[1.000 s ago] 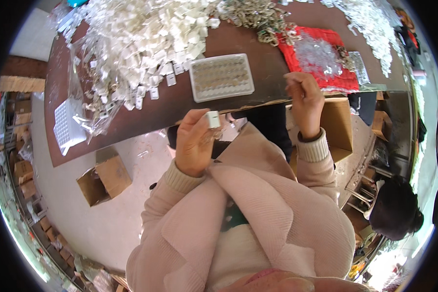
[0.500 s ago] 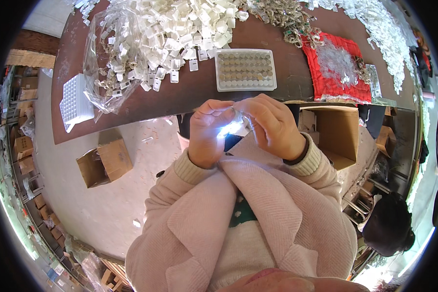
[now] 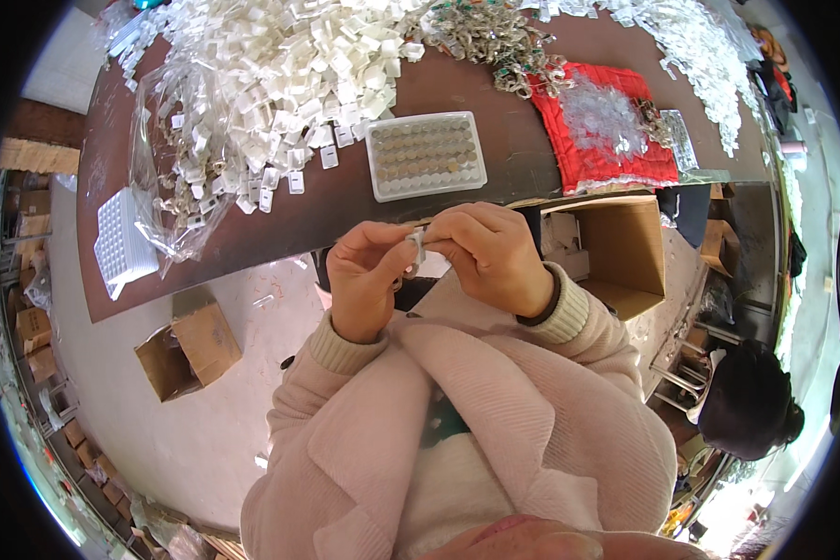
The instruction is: The person repeatedly picks small white plastic housings and metal components from a table, inserts the metal parts into the housings, and tests each assembly by activating a small light. Completed units are placed into a white tray. The person continues this cycle throughout the clip.
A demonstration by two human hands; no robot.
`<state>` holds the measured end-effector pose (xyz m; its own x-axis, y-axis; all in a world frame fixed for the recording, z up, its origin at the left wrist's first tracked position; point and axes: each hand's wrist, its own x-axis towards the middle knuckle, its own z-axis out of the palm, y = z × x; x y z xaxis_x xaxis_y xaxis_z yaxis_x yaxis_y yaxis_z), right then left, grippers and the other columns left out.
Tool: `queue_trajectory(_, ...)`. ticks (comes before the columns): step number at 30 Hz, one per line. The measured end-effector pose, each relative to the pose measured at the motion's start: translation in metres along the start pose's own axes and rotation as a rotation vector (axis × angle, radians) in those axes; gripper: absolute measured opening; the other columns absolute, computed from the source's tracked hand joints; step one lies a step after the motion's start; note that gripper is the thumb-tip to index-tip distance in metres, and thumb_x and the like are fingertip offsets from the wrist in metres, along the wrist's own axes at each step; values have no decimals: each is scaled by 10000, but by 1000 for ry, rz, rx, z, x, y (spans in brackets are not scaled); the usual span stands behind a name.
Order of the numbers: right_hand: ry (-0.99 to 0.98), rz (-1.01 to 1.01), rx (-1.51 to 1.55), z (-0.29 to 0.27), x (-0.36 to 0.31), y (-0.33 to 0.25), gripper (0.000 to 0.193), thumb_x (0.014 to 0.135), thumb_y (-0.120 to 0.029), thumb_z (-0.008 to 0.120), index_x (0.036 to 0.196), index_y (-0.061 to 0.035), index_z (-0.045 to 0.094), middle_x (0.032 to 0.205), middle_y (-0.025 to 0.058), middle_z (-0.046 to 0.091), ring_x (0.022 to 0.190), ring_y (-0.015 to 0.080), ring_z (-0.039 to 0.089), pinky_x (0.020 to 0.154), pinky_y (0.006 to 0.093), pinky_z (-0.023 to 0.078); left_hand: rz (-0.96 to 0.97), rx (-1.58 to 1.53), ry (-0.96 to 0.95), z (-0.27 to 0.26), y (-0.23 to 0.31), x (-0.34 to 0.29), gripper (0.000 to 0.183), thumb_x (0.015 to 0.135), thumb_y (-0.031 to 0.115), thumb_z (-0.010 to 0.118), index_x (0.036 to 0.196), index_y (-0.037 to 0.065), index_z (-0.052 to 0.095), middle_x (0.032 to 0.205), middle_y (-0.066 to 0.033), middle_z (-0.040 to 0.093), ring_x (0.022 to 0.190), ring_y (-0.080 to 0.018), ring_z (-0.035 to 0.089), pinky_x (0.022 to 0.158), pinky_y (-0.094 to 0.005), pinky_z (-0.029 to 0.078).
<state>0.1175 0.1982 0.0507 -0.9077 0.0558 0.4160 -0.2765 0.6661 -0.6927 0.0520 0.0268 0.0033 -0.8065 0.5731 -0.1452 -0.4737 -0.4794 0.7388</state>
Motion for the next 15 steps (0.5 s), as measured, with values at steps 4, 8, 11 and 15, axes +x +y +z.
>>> queue_trajectory(4,-66,-26,80,-6,5,17,125,790,-32,750,894,-59,687,788,65,667,687,245,657,610,338,509,-77,20,-43,-4,3,3,144,906,-17,700,1046,-5,670,944,-73,718,776,-97,650,681,-215,517)
queue_trajectory(8,183,217,5,-40,26,65,133,853,-43,739,984,-49,717,861,126,694,716,247,674,644,314,535,-124,-4,-110,-5,5,5,243,1010,125,560,1205,-18,578,956,-119,678,805,-195,656,779,-336,549)
queue_trajectory(11,368,236,-395,-77,59,127,119,849,-22,698,967,-37,694,901,136,693,753,331,679,668,382,542,-231,-256,-91,-7,10,9,265,1007,119,544,1232,-15,587,1010,-107,683,838,-177,665,755,-308,542)
queue_trajectory(15,303,246,-766,-81,72,182,151,845,-139,732,985,-80,725,987,104,671,763,316,666,695,402,543,-260,-211,-49,-5,8,9,223,1008,152,553,1172,9,603,973,-110,660,762,-181,634,694,-327,520)
